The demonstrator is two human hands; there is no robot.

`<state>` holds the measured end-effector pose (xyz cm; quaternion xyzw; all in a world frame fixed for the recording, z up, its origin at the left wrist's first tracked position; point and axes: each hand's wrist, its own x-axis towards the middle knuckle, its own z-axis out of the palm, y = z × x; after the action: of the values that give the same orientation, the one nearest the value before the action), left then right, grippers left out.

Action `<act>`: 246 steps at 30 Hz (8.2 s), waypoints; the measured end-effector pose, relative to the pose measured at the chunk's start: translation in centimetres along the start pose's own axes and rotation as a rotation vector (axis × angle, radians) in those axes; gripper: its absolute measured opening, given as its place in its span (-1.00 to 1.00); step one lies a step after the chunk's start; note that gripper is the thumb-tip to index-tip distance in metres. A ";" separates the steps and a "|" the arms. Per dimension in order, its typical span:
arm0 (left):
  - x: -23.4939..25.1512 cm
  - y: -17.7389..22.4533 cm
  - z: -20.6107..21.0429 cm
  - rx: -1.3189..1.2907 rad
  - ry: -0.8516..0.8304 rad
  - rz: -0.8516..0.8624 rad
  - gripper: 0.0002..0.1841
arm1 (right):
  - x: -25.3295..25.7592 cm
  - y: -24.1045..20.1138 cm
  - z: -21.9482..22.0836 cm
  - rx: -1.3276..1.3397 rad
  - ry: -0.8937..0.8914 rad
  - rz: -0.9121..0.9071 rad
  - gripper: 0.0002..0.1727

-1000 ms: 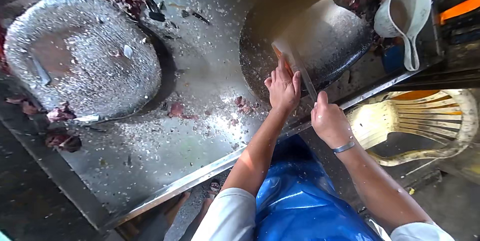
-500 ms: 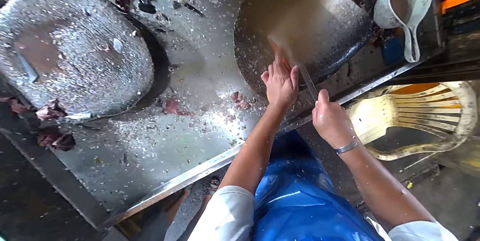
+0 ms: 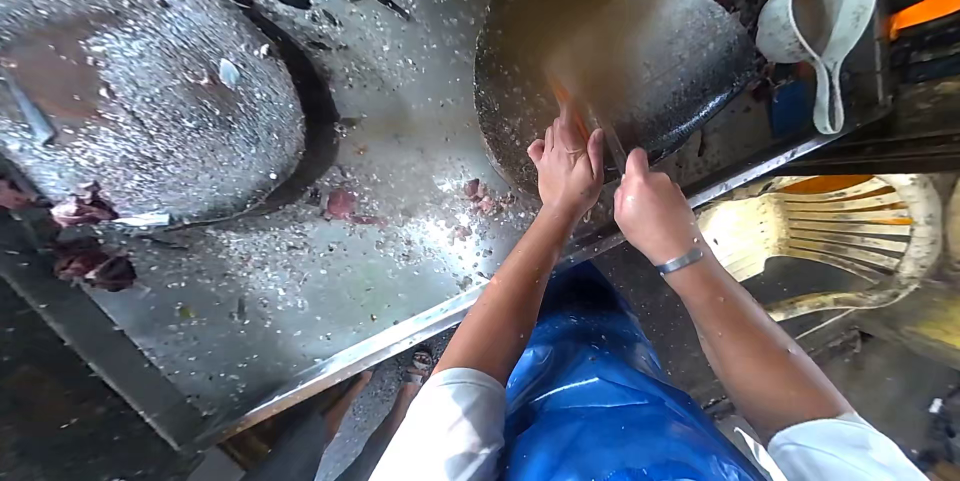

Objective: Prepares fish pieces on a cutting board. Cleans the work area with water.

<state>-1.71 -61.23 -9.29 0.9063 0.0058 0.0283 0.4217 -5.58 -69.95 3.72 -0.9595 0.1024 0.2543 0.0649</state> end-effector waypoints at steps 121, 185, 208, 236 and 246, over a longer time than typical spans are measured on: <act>-2.4 0.3 -2.5 -0.379 -0.078 -0.087 -0.46 | -6.5 8.0 2.7 0.200 0.185 -0.230 -0.54; 2.1 -0.3 1.3 -0.082 0.031 0.028 -0.19 | -2.3 1.7 -1.0 -0.116 -0.145 0.024 -0.59; 1.6 0.0 1.1 -0.083 0.026 0.019 -0.22 | -0.2 -0.2 -2.9 -0.177 -0.134 -0.004 -0.54; 0.7 0.3 0.9 -0.121 0.032 -0.003 -0.26 | 1.3 -1.2 -1.9 -0.132 -0.229 0.090 -0.50; -0.1 2.7 -2.9 -0.113 -0.065 -0.299 -0.23 | -7.0 5.6 -0.4 -0.202 -0.390 0.125 -0.51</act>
<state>-2.03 -60.78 -5.37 0.8707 0.1253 -0.0640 0.4713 -12.60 -74.31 7.20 -0.8857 0.1210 0.4473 -0.0290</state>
